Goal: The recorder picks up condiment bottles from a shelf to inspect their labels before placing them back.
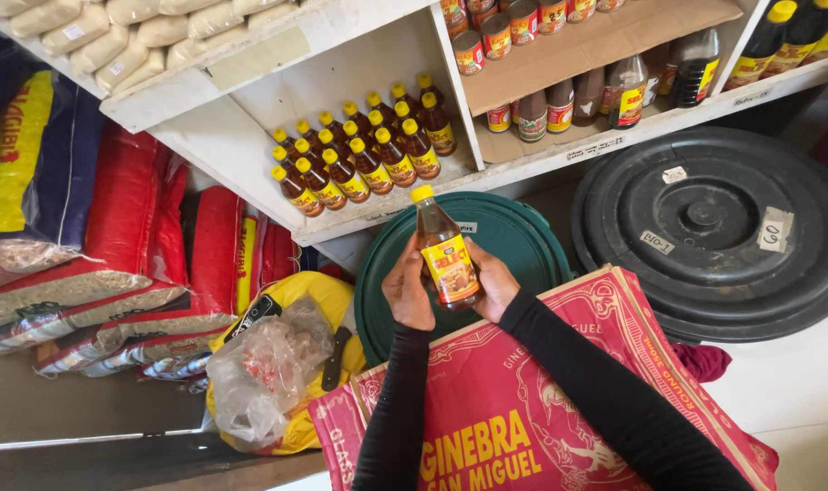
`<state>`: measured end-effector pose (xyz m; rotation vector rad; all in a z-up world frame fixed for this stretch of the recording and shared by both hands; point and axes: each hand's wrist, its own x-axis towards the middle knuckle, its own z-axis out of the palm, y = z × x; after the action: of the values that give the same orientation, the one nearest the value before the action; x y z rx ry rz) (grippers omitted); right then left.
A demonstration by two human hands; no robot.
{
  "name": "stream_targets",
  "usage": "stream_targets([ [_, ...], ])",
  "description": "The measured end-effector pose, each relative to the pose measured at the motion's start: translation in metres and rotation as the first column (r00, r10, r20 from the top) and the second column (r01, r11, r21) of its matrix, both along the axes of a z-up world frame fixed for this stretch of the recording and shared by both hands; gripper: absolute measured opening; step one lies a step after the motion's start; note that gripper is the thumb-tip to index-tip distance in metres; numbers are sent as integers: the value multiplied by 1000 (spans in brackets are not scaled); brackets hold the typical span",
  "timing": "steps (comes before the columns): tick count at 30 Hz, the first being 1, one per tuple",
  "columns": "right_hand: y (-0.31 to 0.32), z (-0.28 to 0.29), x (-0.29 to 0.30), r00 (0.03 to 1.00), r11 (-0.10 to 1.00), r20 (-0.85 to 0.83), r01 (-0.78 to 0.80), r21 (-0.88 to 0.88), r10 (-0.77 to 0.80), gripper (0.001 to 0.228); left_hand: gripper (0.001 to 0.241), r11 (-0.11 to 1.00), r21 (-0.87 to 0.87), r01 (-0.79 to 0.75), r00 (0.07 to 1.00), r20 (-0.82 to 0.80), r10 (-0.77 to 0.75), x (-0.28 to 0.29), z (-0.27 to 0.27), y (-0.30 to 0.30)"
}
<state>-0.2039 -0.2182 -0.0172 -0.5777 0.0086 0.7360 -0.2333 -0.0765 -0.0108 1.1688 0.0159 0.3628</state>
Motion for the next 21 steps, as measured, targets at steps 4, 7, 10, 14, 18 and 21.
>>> stream_targets([
  [4,6,-10,3,990,989,-28,140,-48,-142,44,46,998,-8,-58,998,-11,57,8,-16,6],
  [7,10,-21,6,971,969,47,237,-70,-234,30,46,983,128,-128,992,2,129,8,-14,2],
  [10,12,-24,7,954,954,107,288,-84,-279,23,51,924,349,-152,988,86,130,0,1,-12],
  [14,12,-13,4,956,955,77,289,-66,-284,25,58,912,389,-130,986,149,77,-3,5,-18],
  [18,16,-12,6,960,954,62,279,-113,-273,27,51,907,376,-191,974,184,129,4,-1,-1],
  [21,20,-33,15,941,935,110,332,-120,-320,30,42,857,482,-180,983,109,145,14,10,15],
])
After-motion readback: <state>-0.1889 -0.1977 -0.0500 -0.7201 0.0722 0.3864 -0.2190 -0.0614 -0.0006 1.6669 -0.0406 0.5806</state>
